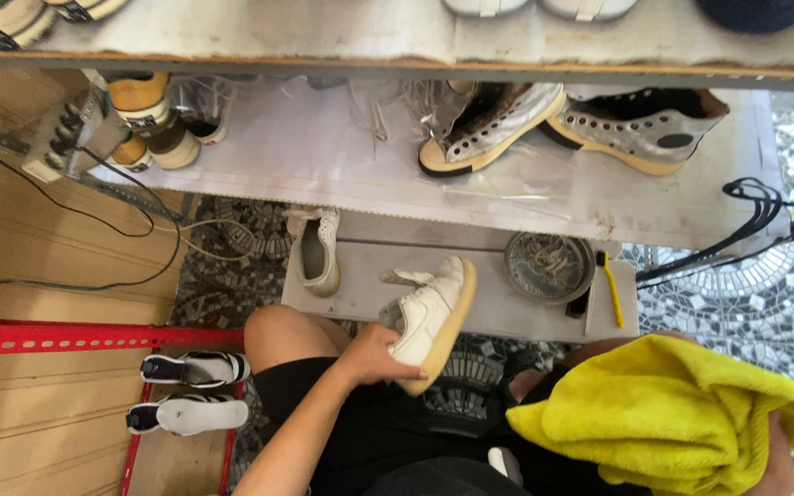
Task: The person sits on a low stool and laces a pair of white sneakers. They first tie the laces on one shoe, then place it on a shelf. They then pick up a yellow cloth, wipe the second shoe, and proceed to lace it. Finally, they tie the laces on the second shoe.
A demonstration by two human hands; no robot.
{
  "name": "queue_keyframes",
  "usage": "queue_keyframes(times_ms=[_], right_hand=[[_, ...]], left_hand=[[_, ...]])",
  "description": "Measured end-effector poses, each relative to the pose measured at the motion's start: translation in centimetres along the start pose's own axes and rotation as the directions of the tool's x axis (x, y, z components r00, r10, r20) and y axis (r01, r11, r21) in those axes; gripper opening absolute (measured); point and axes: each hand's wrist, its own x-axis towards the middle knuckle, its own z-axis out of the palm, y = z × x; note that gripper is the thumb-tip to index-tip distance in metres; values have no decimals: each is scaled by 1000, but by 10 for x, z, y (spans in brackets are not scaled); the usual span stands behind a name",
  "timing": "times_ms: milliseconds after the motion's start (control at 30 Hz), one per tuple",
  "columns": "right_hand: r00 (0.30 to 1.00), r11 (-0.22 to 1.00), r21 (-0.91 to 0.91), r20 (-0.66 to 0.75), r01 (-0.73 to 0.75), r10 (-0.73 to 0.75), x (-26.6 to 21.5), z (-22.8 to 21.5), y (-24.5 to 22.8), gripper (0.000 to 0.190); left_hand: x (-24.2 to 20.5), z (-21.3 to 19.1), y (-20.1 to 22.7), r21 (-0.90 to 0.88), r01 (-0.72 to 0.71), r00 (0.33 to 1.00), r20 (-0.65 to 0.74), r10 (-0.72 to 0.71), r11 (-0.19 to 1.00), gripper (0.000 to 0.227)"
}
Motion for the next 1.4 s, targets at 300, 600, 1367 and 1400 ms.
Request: queue_keyframes(times_ms=[300,600,1367,1400], right_hand=[[965,998,51,263,-30,16,10,-16,50,30],[865,985,159,501,-60,-29,62,1,108,28],[431,976,218,880,11,-201,145,5,-260,34],[375,982,70,918,174,-132,147,1,-293,41]], left_hand=[[-82,5,66,26,-780,571,-378,729,625,70],[-109,-19,114,620,-656,316,-292,903,430,59],[63,102,-32,658,-84,959,-150,239,749,44],[71,106,-42,643,-39,961,-185,205,765,43]])
